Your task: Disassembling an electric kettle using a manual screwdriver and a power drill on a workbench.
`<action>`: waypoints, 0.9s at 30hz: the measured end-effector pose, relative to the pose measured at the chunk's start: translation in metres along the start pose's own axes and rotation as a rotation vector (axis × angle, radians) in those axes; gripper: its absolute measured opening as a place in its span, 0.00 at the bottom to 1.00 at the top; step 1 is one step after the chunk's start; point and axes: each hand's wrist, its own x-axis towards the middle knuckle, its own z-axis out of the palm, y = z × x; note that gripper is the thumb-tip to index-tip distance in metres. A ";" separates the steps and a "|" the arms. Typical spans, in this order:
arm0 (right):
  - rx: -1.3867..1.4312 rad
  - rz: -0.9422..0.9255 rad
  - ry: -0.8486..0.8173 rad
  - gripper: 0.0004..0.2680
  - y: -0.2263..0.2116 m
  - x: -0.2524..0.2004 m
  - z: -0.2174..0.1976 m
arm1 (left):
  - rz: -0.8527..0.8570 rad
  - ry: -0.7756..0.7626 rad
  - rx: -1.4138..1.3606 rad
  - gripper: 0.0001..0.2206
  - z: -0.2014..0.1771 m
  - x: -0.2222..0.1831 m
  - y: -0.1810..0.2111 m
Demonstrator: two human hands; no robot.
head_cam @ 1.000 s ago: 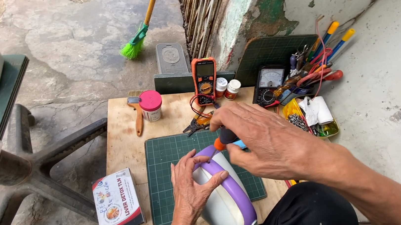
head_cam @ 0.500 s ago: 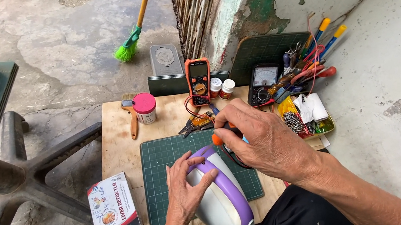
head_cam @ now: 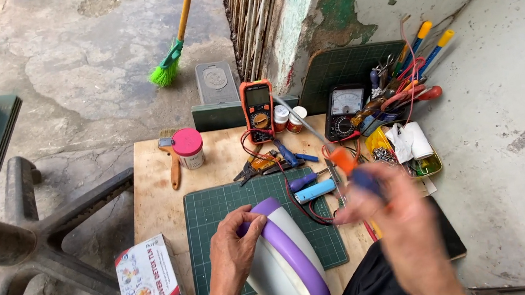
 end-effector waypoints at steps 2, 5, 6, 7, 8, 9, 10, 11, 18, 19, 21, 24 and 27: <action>-0.160 0.405 -0.326 0.21 0.019 -0.008 -0.003 | 0.051 -0.007 0.034 0.07 0.001 0.001 0.002; -0.108 0.385 -0.198 0.21 0.093 -0.005 -0.003 | 0.105 0.016 0.011 0.07 0.006 0.002 -0.003; -0.105 0.389 -0.203 0.21 0.107 -0.011 0.006 | 0.102 0.020 0.015 0.07 0.005 0.002 0.001; -0.296 0.361 -0.144 0.21 0.122 -0.016 0.013 | 0.077 0.028 0.018 0.07 0.006 0.002 0.005; -0.486 0.331 -0.084 0.21 0.136 -0.021 0.019 | 0.052 0.037 0.022 0.07 0.009 0.003 0.009; -0.482 0.336 -0.071 0.21 0.155 -0.024 0.021 | 0.055 0.023 0.026 0.07 0.012 0.004 0.009; -0.558 0.185 -0.086 0.21 0.175 -0.026 0.022 | 0.030 0.070 -0.093 0.07 0.015 0.006 0.009; -0.630 0.032 -0.100 0.21 0.194 -0.028 0.025 | 0.005 0.119 -0.211 0.06 0.017 0.009 0.009; -0.678 0.166 -0.041 0.21 0.202 -0.023 0.030 | -0.231 0.368 -0.900 0.13 0.002 0.056 0.013; -0.602 0.113 0.025 0.20 0.202 -0.023 0.032 | -0.255 0.344 -0.909 0.14 0.001 0.067 0.009; -0.522 0.061 0.081 0.19 0.205 -0.022 0.037 | -0.275 0.330 -0.917 0.15 0.001 0.094 -0.006; -0.539 0.153 0.126 0.17 0.234 -0.014 0.039 | -0.313 0.290 -0.998 0.18 0.000 0.138 -0.031; -0.297 0.073 0.187 0.22 0.295 0.012 0.030 | -0.340 0.248 -1.052 0.17 0.002 0.176 -0.043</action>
